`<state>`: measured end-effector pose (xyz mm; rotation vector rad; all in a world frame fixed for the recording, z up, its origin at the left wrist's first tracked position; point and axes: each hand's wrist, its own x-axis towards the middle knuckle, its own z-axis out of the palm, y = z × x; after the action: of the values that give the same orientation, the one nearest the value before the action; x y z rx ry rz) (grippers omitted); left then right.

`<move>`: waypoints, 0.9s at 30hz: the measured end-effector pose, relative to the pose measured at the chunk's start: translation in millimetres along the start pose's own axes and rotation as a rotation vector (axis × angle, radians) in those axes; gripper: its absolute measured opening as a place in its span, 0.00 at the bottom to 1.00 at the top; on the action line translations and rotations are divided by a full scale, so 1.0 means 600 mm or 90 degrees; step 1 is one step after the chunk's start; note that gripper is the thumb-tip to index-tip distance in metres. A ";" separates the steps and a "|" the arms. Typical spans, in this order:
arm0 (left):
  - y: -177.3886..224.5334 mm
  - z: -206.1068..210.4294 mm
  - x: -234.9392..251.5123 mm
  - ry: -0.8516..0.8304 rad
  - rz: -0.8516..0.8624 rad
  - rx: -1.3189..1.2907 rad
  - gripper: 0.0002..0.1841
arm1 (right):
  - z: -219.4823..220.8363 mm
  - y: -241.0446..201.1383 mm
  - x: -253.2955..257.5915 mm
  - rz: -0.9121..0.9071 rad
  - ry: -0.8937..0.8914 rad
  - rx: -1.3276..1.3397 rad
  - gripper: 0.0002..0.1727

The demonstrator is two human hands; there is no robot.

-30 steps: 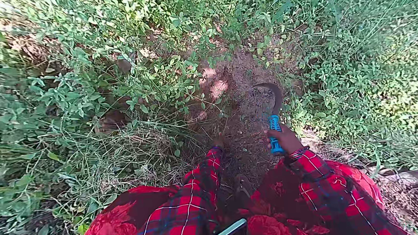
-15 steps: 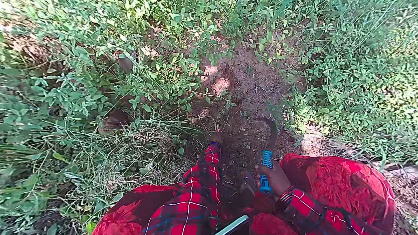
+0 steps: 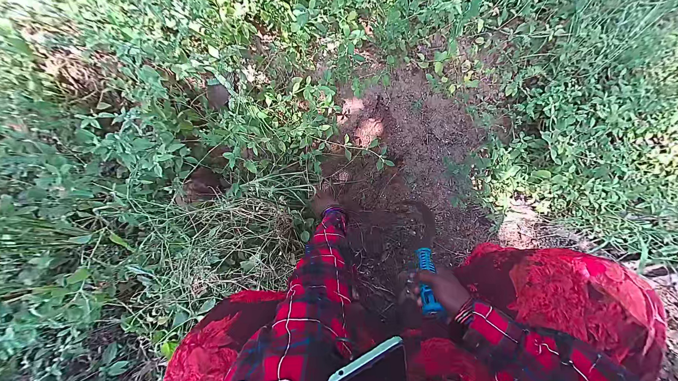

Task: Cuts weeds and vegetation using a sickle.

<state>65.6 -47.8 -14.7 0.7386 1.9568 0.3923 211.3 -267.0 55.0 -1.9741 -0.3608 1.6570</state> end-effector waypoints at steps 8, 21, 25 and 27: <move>-0.097 0.090 0.105 -0.029 0.142 0.235 0.23 | 0.005 0.011 0.005 0.093 -0.132 -0.094 0.14; -0.109 0.172 0.028 -0.434 0.403 0.808 0.30 | -0.055 -0.072 -0.037 -0.170 0.117 0.344 0.11; -0.091 0.193 -0.097 -0.476 0.388 1.049 0.29 | -0.079 -0.080 -0.032 -0.199 0.124 0.405 0.06; -0.108 0.201 -0.060 -0.543 0.470 0.997 0.24 | -0.085 -0.078 -0.023 -0.169 0.124 0.416 0.07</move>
<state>162.7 -124.9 -83.3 2.1280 0.7734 -1.0602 263.6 -247.4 97.6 -1.4960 0.0049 1.1987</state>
